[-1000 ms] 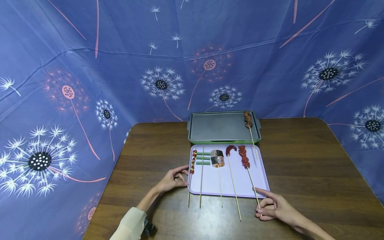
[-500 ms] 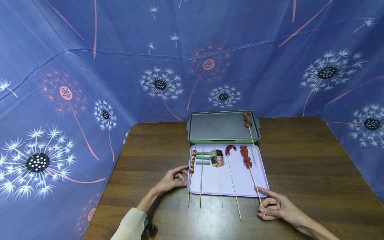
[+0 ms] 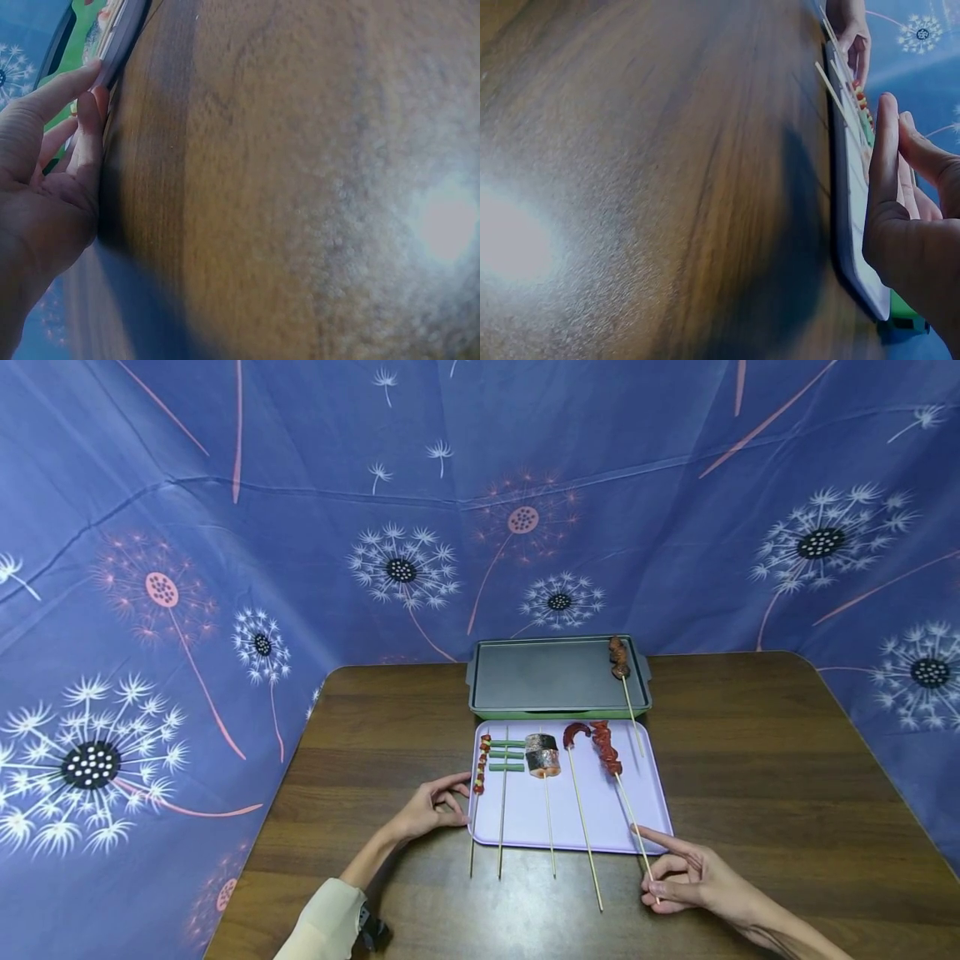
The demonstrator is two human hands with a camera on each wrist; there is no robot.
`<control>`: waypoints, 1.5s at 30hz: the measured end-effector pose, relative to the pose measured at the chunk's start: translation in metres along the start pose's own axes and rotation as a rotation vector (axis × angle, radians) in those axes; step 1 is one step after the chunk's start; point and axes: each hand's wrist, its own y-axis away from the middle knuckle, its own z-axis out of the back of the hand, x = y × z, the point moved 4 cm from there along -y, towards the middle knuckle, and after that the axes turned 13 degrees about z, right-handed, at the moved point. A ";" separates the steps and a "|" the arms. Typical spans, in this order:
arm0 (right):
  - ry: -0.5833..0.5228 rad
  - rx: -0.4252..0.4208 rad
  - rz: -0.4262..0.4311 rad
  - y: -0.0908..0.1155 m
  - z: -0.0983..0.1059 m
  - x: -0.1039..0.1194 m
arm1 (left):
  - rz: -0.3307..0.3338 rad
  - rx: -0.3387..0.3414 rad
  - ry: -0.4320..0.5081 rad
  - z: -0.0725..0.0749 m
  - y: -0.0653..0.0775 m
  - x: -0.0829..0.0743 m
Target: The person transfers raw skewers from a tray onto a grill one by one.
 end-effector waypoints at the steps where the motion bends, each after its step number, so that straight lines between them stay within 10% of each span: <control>1: -0.010 0.008 0.006 -0.001 -0.002 0.001 | 0.003 -0.001 -0.003 0.000 0.000 0.000; 23: -0.016 0.083 0.109 -0.027 -0.014 0.028 | 0.029 0.008 -0.012 -0.003 -0.003 -0.001; 45: 0.173 -0.140 0.000 -0.078 0.015 0.063 | 0.013 -0.009 -0.009 0.000 -0.001 0.000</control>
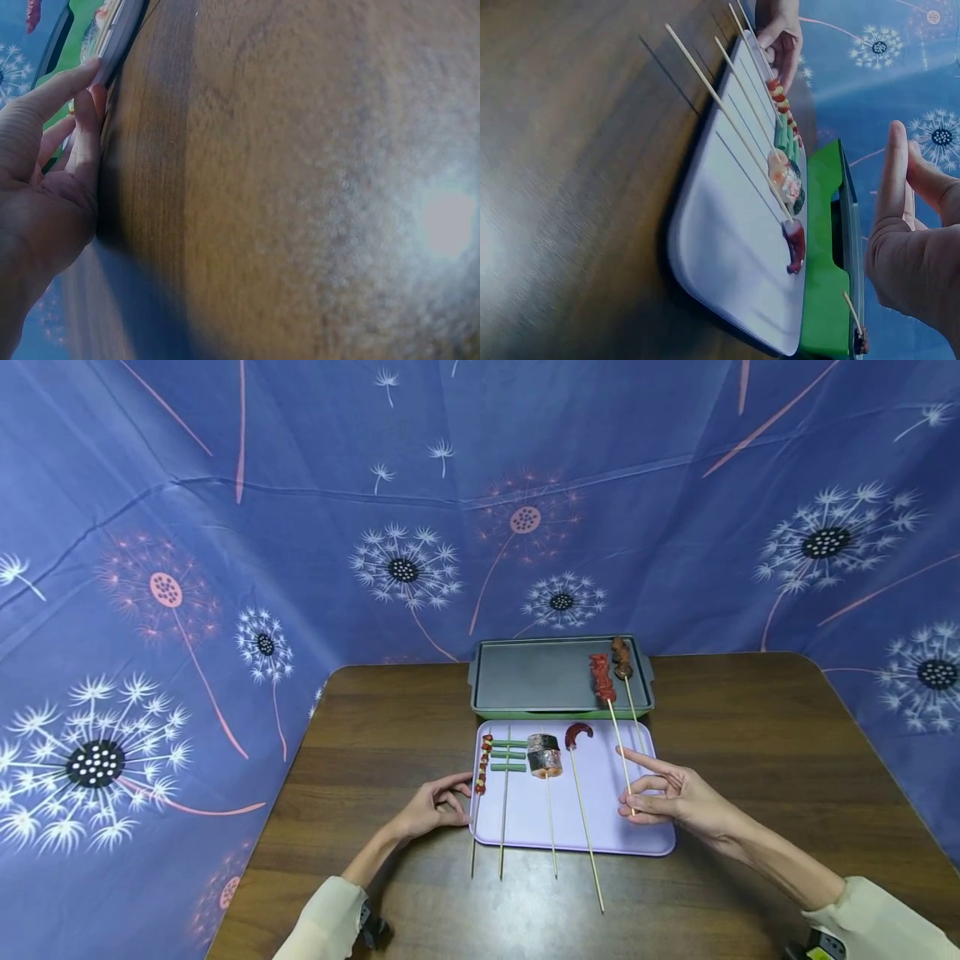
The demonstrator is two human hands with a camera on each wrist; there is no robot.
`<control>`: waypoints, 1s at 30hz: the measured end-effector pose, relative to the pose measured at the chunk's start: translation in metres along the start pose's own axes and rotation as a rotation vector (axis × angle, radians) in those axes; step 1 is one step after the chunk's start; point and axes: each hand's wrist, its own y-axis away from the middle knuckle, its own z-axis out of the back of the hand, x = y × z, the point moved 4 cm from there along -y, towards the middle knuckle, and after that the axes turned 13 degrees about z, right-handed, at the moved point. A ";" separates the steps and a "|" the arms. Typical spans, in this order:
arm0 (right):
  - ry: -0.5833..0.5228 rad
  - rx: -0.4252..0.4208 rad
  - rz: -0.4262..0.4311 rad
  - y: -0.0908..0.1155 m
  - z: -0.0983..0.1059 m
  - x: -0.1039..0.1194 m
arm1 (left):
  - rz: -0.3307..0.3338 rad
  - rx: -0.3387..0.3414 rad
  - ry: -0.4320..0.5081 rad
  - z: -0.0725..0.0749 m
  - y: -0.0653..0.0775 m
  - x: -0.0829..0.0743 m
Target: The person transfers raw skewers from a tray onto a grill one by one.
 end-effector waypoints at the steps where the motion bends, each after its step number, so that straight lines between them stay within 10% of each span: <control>1: -0.005 -0.006 -0.008 -0.003 0.001 0.002 | 0.001 -0.002 0.000 0.000 0.000 0.000; 20: -0.050 -0.130 -0.169 -0.052 0.024 0.010 | -0.004 -0.005 -0.007 -0.001 0.001 -0.001; 30: 0.133 -0.163 -0.180 -0.061 0.030 0.006 | 0.013 -0.009 -0.013 -0.003 0.003 -0.005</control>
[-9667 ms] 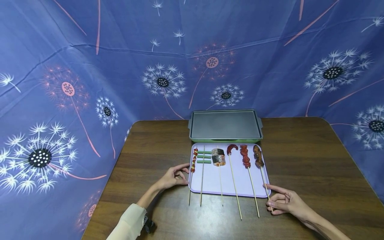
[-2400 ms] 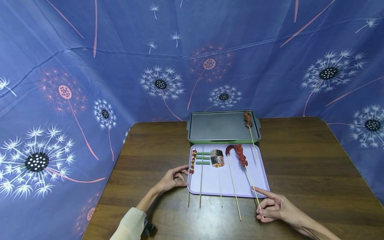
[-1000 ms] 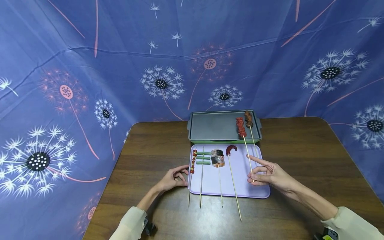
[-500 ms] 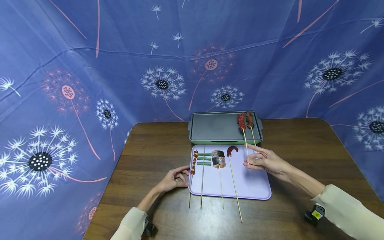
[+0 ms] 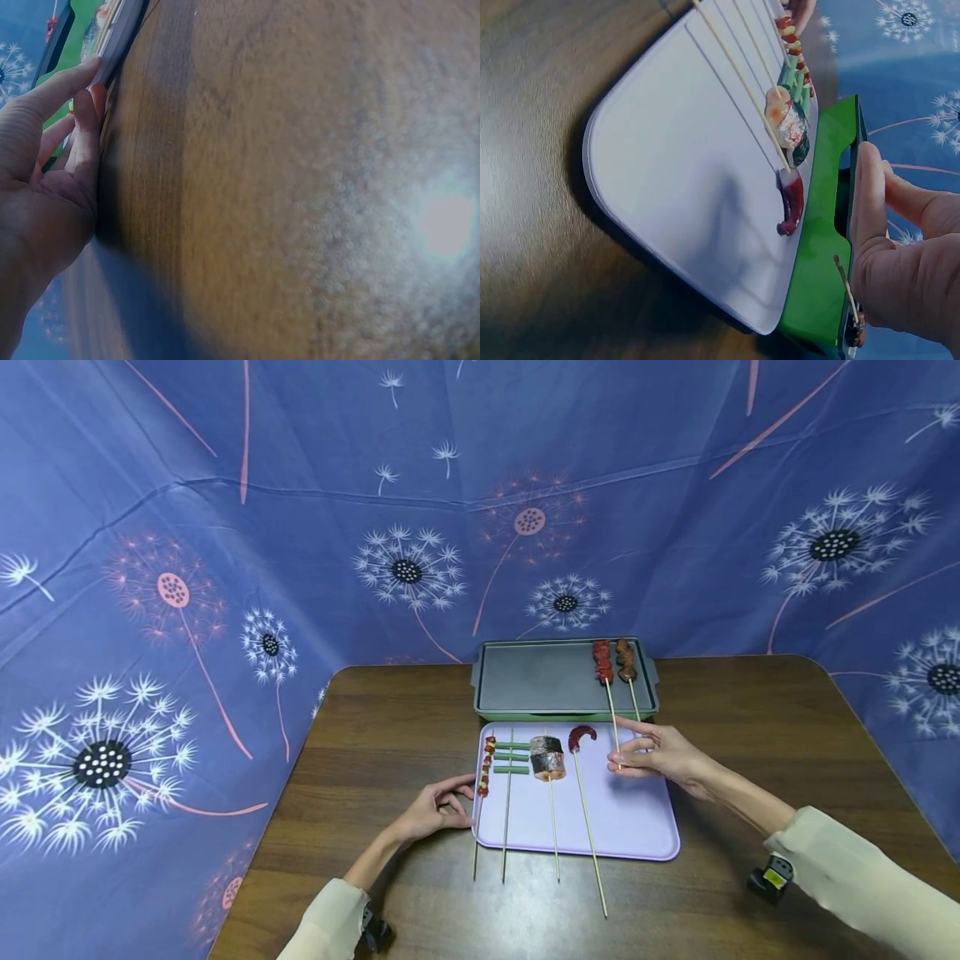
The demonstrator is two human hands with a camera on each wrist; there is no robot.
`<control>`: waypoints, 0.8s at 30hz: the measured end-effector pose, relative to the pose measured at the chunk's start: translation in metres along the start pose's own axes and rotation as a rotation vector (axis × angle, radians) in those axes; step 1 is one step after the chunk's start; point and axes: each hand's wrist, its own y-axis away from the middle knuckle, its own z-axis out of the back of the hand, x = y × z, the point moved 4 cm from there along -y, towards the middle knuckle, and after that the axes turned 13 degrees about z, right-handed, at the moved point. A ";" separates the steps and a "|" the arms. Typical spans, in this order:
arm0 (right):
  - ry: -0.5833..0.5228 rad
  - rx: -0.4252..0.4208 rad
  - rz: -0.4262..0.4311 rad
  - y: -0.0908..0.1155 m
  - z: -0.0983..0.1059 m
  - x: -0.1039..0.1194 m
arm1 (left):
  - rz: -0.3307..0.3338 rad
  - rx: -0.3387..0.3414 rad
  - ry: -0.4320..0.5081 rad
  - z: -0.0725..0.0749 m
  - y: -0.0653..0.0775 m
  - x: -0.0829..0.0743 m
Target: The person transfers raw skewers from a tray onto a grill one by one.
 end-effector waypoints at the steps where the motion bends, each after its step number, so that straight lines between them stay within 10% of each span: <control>1: 0.009 -0.003 0.001 -0.001 0.000 0.000 | -0.006 -0.001 -0.001 0.000 0.000 0.000; 24: 0.246 0.056 0.068 -0.002 -0.002 0.000 | -0.021 0.003 0.010 0.000 0.000 0.002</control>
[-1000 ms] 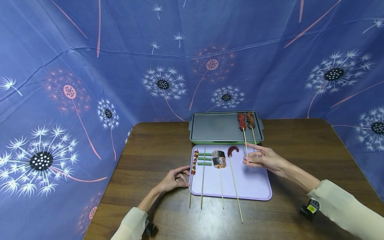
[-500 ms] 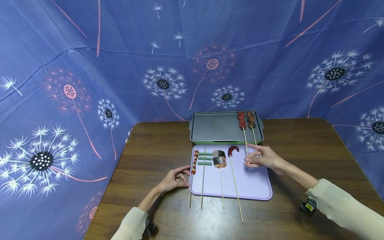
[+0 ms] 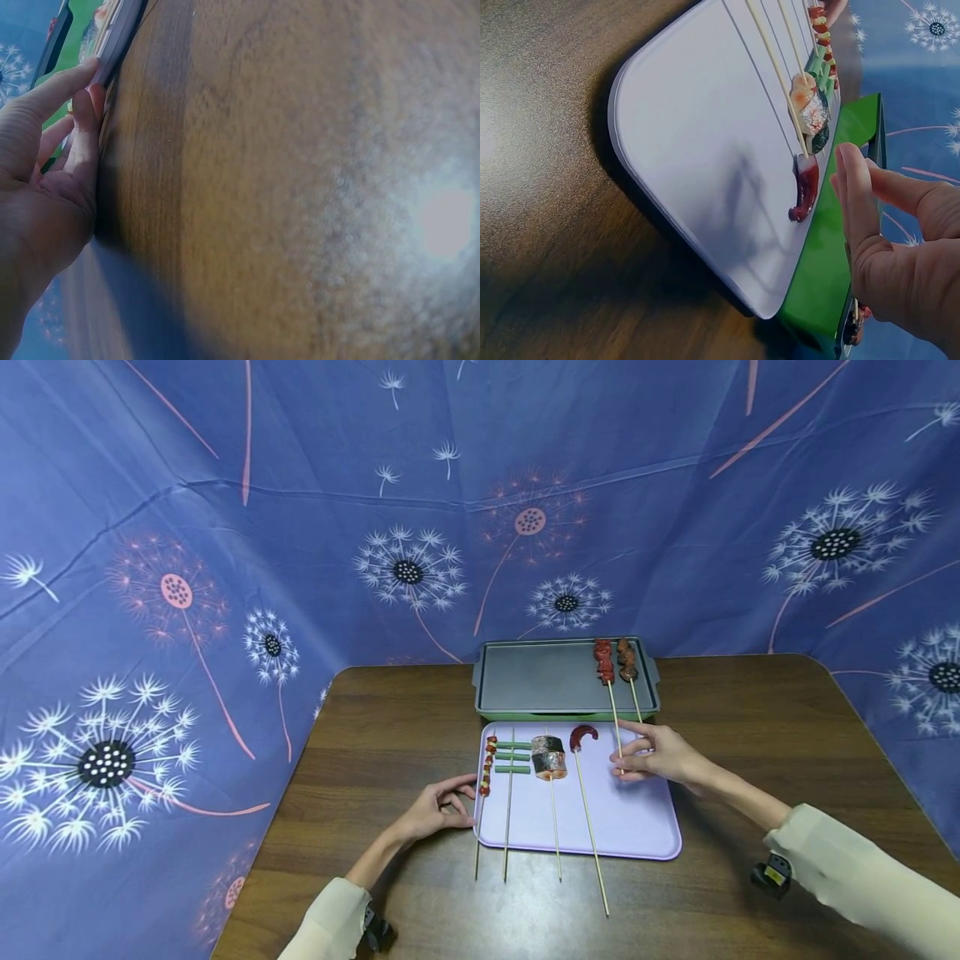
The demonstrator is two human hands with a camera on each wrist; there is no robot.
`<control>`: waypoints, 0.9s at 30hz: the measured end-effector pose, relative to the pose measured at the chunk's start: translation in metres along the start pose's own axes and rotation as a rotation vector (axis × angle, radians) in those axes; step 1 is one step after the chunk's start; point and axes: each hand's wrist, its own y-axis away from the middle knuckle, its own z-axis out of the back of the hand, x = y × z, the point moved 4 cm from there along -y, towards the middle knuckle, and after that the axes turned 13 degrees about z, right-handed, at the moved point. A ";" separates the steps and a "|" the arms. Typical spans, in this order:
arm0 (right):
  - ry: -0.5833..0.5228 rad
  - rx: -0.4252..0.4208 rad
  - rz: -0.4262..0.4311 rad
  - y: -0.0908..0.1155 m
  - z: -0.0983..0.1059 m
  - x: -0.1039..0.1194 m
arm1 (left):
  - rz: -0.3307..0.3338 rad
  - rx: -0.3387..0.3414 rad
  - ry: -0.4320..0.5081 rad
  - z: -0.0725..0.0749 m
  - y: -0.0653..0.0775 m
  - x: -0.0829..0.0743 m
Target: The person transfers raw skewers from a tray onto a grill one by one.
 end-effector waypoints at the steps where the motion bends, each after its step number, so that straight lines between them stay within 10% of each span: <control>1: -0.003 0.005 0.001 0.000 0.000 0.000 | -0.004 0.002 0.002 0.000 0.000 0.000; 27: -0.101 0.186 0.207 0.045 -0.001 0.002 | 0.021 -0.001 0.015 0.002 -0.004 0.004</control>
